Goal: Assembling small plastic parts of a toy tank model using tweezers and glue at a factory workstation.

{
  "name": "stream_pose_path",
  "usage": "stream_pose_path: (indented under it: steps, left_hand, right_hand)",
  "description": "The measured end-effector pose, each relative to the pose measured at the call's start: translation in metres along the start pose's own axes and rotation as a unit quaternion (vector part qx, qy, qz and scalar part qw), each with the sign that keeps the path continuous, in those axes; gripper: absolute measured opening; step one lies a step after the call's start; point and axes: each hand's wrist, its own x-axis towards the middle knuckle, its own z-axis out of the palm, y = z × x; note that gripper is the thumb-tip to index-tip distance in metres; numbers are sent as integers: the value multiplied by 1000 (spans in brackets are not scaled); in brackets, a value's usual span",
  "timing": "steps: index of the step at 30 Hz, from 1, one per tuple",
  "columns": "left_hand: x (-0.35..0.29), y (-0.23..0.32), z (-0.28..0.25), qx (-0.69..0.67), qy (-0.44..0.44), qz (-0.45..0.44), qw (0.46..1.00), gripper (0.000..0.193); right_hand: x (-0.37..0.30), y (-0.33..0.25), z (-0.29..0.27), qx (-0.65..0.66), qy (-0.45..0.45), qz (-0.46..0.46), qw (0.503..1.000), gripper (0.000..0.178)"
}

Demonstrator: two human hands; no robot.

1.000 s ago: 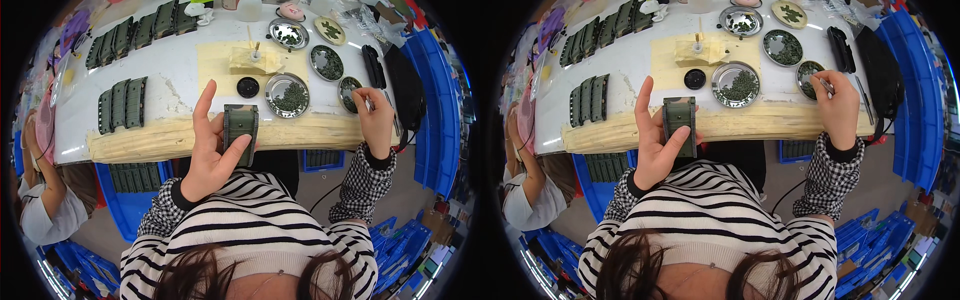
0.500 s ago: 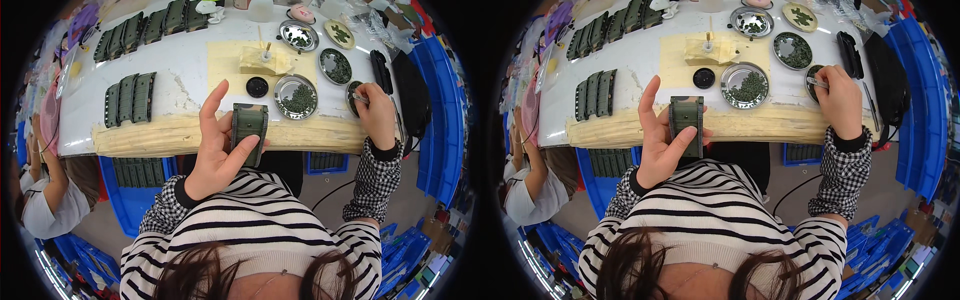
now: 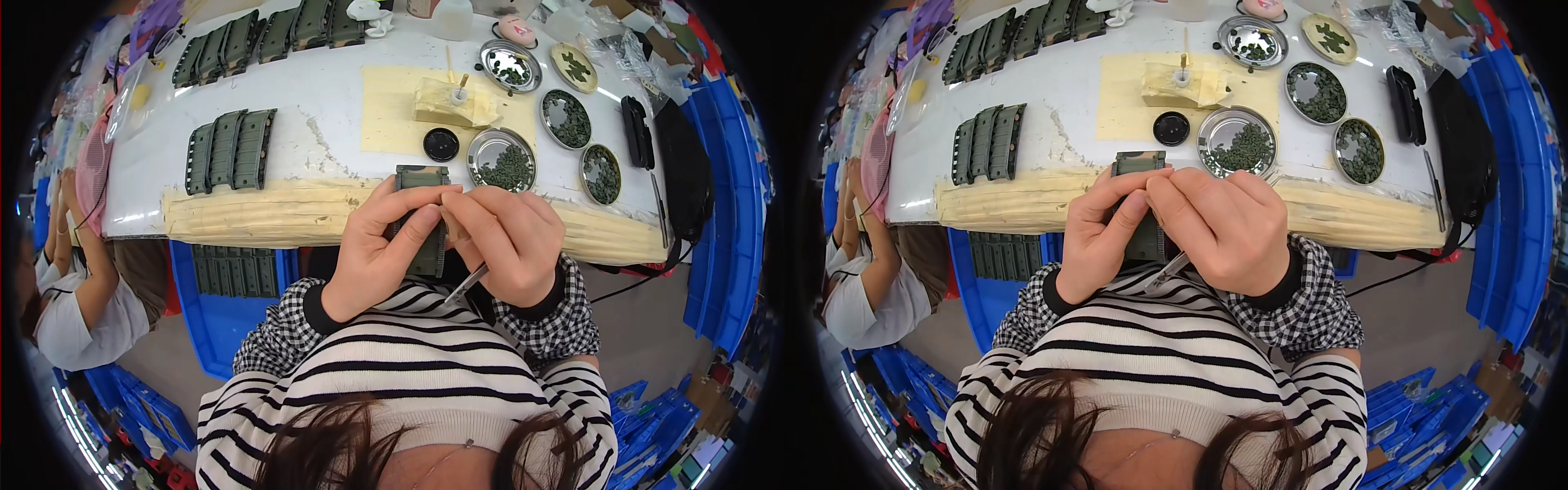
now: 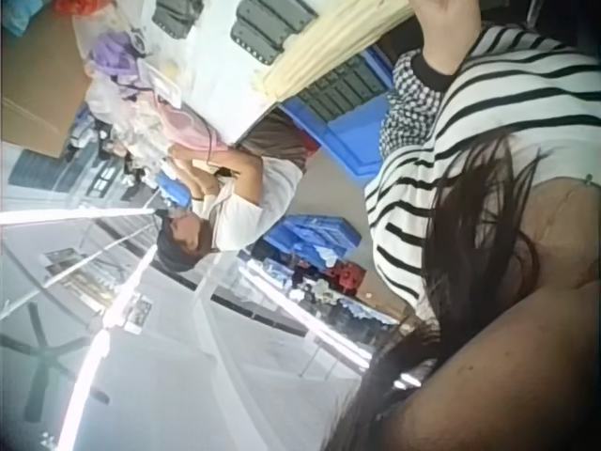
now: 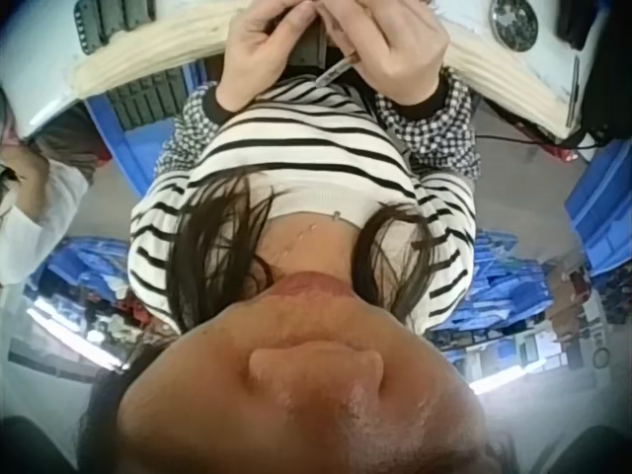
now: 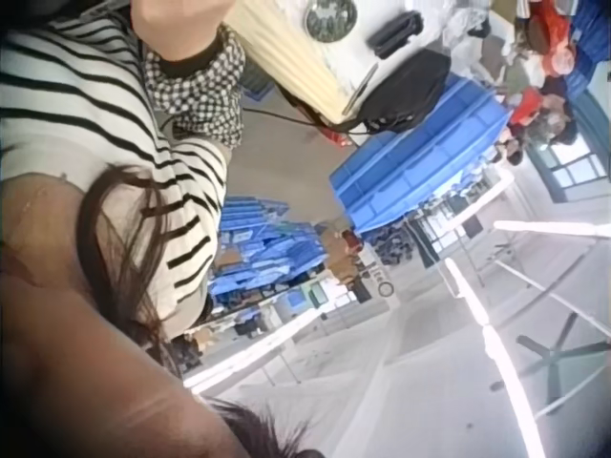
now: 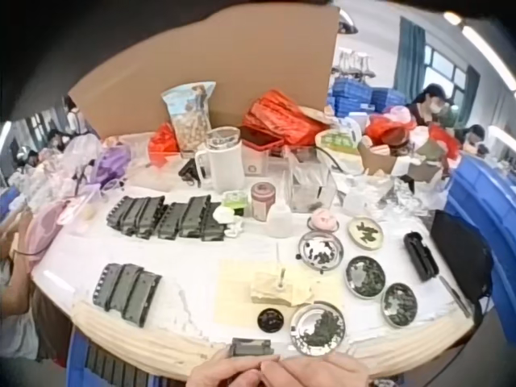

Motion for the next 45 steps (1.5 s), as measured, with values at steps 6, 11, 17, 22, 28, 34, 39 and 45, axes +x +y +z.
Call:
stream_pose_path:
  steps: [6,11,17,22,28,34,39,45]
  left_hand:
    - [-1,-1,-5,-40,16,-52,998,24]
    - [-4,-5,-5,11,21,-35,999,23]
    - [-1,1,-12,64,-28,-3,998,29]
    - [-6,16,-1,-37,-10,-24,999,68]
    - [-8,16,-5,120,-51,11,991,79]
    - [-8,19,-3,194,-17,45,980,70]
    - [-7,16,-4,230,-10,94,969,71]
    - [-6,12,-2,249,13,129,960,72]
  right_hand:
    - [0,-2,3,31,-18,14,999,38]
    - [5,-2,2,69,-7,53,996,36]
    - [8,-1,-6,115,-22,83,990,25]
    - [23,0,-13,185,10,181,966,21]
    - [30,-1,-2,144,0,121,982,19]
    - [27,0,1,105,-23,101,989,22]
    - [26,-2,-2,81,-38,83,993,23]
    - [20,-9,-6,103,-73,97,987,28]
